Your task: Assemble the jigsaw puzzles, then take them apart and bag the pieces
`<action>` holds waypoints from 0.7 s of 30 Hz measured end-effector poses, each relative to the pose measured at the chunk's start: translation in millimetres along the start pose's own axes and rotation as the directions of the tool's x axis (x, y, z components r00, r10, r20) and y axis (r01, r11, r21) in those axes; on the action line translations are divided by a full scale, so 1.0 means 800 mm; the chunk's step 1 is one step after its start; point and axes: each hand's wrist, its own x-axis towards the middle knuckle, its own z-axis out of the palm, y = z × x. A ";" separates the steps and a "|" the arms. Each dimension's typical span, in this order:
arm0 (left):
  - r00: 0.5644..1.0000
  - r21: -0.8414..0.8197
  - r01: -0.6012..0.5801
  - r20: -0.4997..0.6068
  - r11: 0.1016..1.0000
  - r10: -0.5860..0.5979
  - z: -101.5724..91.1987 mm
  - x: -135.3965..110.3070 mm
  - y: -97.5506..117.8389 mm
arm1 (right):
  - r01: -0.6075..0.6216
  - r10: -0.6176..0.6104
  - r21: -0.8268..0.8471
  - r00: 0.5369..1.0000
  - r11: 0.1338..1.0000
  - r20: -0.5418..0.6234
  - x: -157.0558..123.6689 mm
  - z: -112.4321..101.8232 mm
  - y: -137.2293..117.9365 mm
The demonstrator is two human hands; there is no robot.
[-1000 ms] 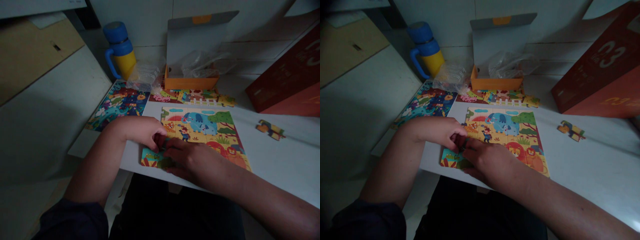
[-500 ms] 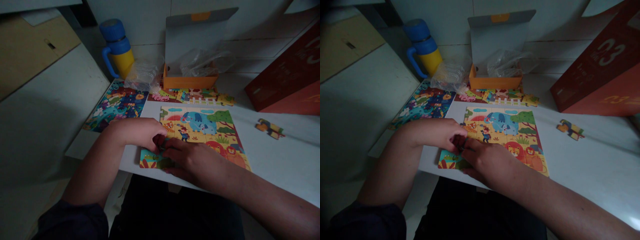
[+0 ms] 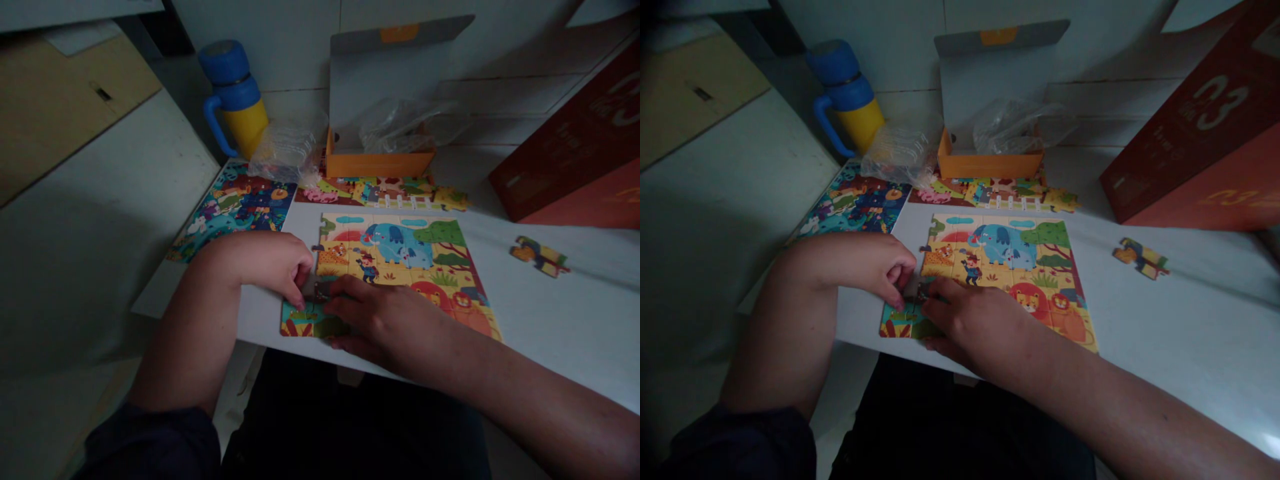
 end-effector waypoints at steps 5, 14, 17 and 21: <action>1.000 0.012 0.011 0.003 1.000 -0.011 0.003 0.003 0.004 | 0.008 -0.008 -0.008 1.000 1.000 -0.002 0.001 0.003 -0.001; 0.996 0.010 -0.060 -0.069 0.998 0.060 0.007 0.004 0.000 | 0.171 -0.170 -0.015 0.985 0.985 0.020 0.003 0.002 -0.001; 0.997 0.027 -0.060 -0.056 0.998 0.062 0.008 0.004 0.002 | 0.179 -0.178 -0.015 0.983 0.984 0.040 0.002 0.002 -0.001; 0.996 0.044 -0.066 -0.059 0.997 0.069 0.010 0.006 0.003 | 0.197 -0.196 -0.015 0.979 0.980 0.047 0.002 0.005 -0.001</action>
